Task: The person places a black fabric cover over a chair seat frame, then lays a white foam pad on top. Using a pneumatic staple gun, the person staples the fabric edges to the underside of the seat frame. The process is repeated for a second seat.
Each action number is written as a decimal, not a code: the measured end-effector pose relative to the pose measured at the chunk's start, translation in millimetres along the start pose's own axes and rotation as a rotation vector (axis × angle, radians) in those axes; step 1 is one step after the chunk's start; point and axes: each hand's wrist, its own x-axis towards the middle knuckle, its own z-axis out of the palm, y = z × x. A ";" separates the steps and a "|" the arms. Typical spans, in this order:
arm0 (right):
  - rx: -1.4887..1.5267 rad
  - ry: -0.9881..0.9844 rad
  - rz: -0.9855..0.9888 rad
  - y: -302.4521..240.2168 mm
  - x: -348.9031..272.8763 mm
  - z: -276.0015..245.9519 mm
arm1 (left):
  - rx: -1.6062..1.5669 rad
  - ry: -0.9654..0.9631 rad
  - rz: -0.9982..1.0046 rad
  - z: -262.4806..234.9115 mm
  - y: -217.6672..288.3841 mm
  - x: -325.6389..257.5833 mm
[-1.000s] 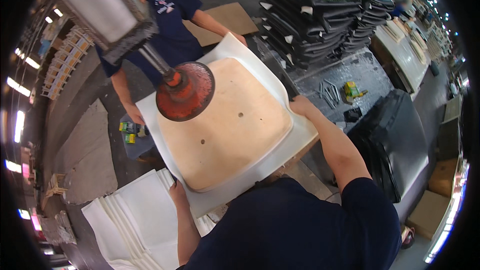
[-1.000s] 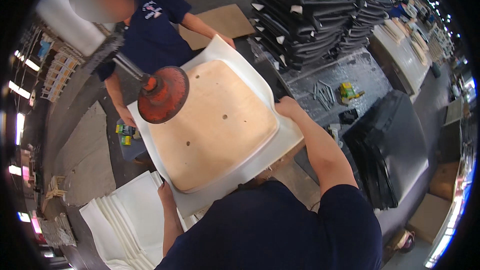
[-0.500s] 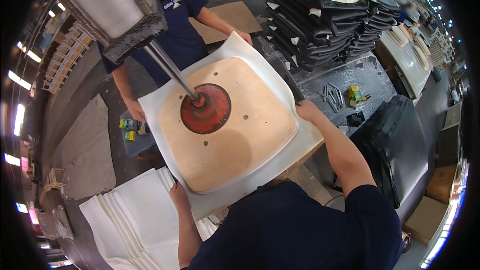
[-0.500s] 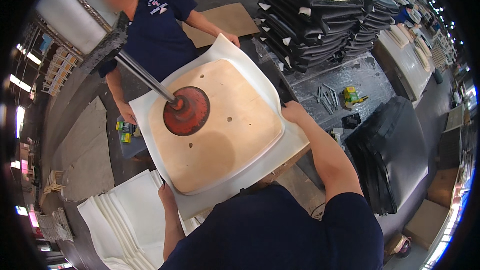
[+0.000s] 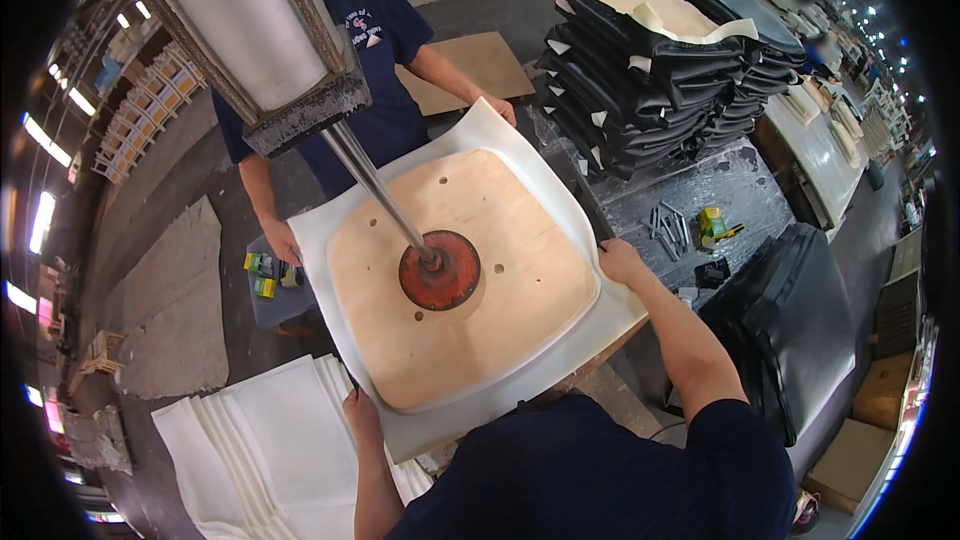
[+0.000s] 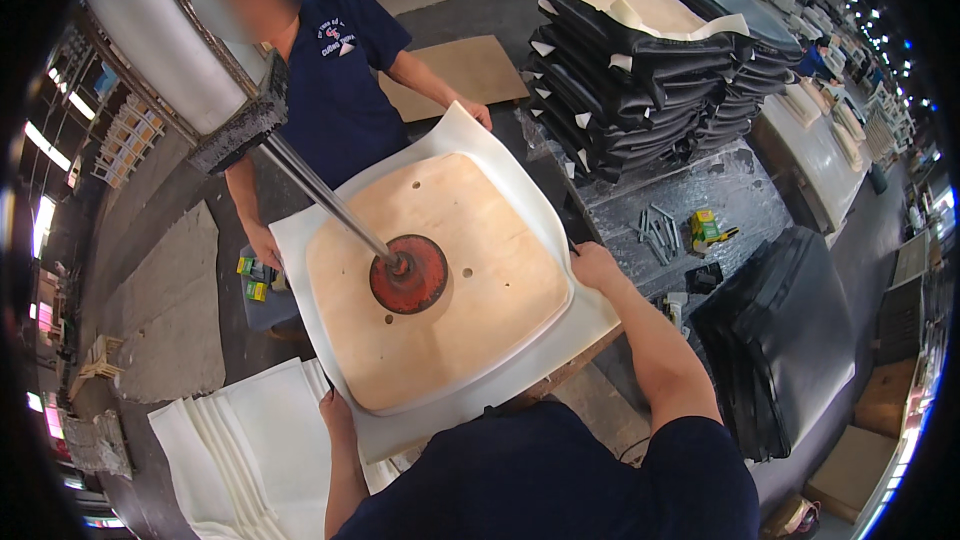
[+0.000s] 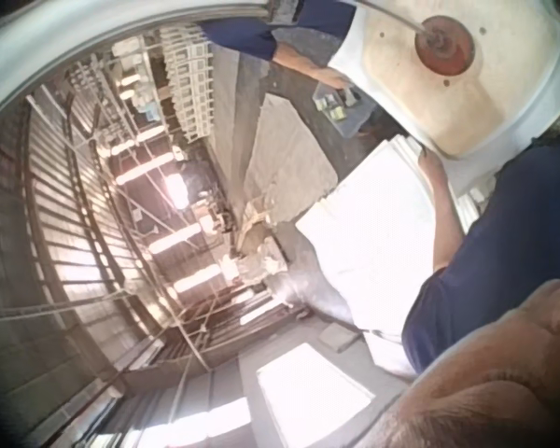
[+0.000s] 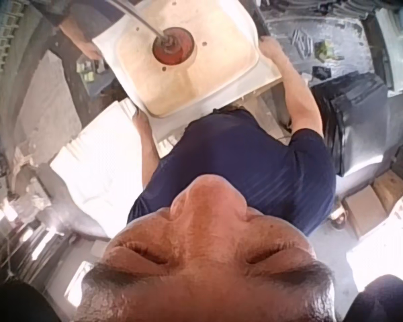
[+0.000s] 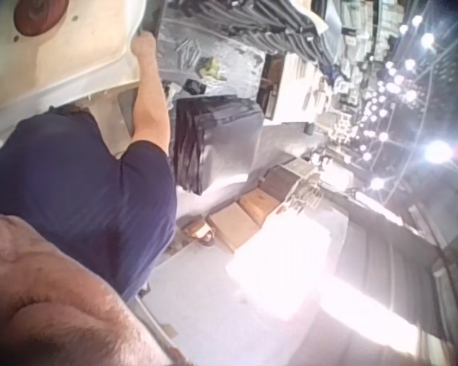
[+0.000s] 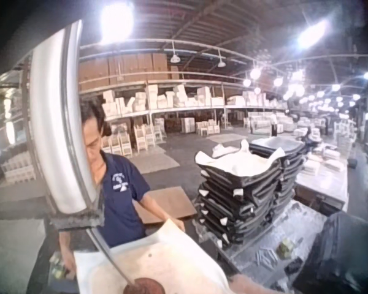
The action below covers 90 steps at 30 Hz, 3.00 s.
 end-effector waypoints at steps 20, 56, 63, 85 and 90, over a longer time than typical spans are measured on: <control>-0.056 0.142 -0.149 -21.6 -23.9 2.8 | 0.051 -0.041 0.093 1.3 6.6 -2.1; -0.153 -0.179 -0.984 -91.3 11.6 71.2 | 0.651 -0.743 1.514 153.7 68.9 -0.9; -0.143 -0.090 -0.936 -100.1 -34.8 81.9 | 0.656 -0.730 1.559 134.3 42.1 2.1; 0.637 -0.189 -0.458 -70.7 -65.8 50.4 | 0.369 -0.726 0.867 102.6 61.2 -32.3; 1.125 0.087 -0.008 -22.2 -163.0 -17.6 | 0.023 -0.903 0.110 -20.7 44.3 -117.1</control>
